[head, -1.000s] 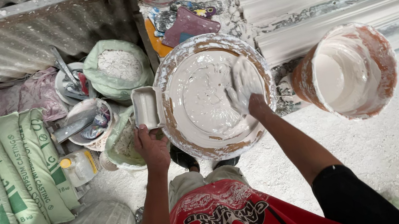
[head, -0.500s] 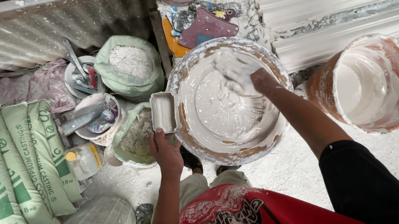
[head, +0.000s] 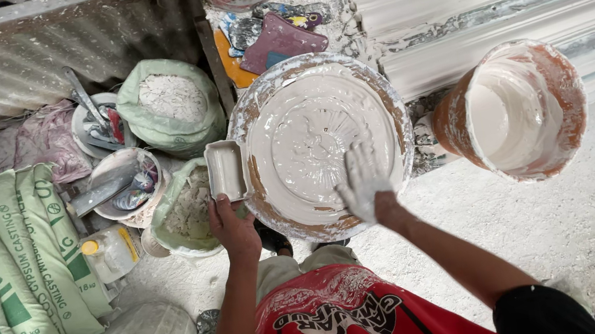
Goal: The person brushes a decorative rosette mold, mixes a plaster slurry in a bowl using water from a pink cup and gypsum powder scooped from a bag, then pours and spreads the slurry over the mold by hand and rinses their hands in a bucket of water.
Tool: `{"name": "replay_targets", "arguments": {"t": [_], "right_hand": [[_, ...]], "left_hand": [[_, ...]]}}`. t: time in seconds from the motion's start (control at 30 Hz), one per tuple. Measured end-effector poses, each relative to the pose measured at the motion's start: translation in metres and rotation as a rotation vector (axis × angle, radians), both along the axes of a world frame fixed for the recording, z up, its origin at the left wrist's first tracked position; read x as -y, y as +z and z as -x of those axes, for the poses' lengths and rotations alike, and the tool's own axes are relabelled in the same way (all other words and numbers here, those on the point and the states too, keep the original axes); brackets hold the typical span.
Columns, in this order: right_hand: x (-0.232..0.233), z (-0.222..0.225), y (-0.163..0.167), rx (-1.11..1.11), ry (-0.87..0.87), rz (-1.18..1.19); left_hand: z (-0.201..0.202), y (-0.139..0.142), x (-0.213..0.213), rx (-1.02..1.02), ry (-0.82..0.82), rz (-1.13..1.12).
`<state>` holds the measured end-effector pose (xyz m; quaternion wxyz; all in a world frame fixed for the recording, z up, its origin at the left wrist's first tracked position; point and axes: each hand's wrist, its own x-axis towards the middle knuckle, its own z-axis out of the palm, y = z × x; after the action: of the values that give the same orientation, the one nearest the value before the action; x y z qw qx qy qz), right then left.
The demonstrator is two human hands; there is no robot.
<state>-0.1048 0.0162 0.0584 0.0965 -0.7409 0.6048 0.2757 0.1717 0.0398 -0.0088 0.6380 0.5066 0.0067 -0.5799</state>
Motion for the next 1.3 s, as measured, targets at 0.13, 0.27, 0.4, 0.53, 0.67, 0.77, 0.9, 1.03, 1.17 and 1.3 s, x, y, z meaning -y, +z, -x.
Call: {"name": "replay_targets", "arguments": {"t": [0.13,0.27,0.4,0.53,0.67,0.77,0.9,1.03,1.17,1.3], "right_hand": [[-0.015,-0.043,-0.005,0.264,0.002,-0.097],[-0.007,-0.082,-0.014,0.456,0.223,-0.026],[0.019,-0.114,-0.019,0.395,0.314,0.105],[0.071,-0.132,-0.018,0.442,0.172,0.124],[0.119,-0.102,-0.008,0.377,0.044,0.062],[0.122,-0.052,-0.008,0.341,0.026,0.139],[0.078,0.008,-0.006,0.354,0.193,0.271],[0.022,-0.001,-0.005,0.215,0.170,-0.073],[0.005,-0.056,-0.005,0.470,0.169,-0.081],[0.046,-0.100,-0.003,0.490,0.325,0.033]], "left_hand": [[0.001,-0.005,0.000,0.025,0.000,-0.005],[0.002,-0.006,0.002,0.016,0.005,0.006],[0.002,-0.002,0.002,0.035,-0.004,0.028],[0.001,0.001,0.001,0.043,-0.018,0.011],[0.001,0.002,0.002,0.011,0.012,-0.020],[0.001,0.003,0.001,0.004,0.018,-0.022],[0.001,0.005,-0.001,-0.002,0.009,0.032],[0.000,0.006,0.002,0.019,-0.007,-0.024],[0.000,0.004,0.007,0.014,0.005,0.031],[-0.001,0.002,0.011,0.044,-0.016,0.098]]}}
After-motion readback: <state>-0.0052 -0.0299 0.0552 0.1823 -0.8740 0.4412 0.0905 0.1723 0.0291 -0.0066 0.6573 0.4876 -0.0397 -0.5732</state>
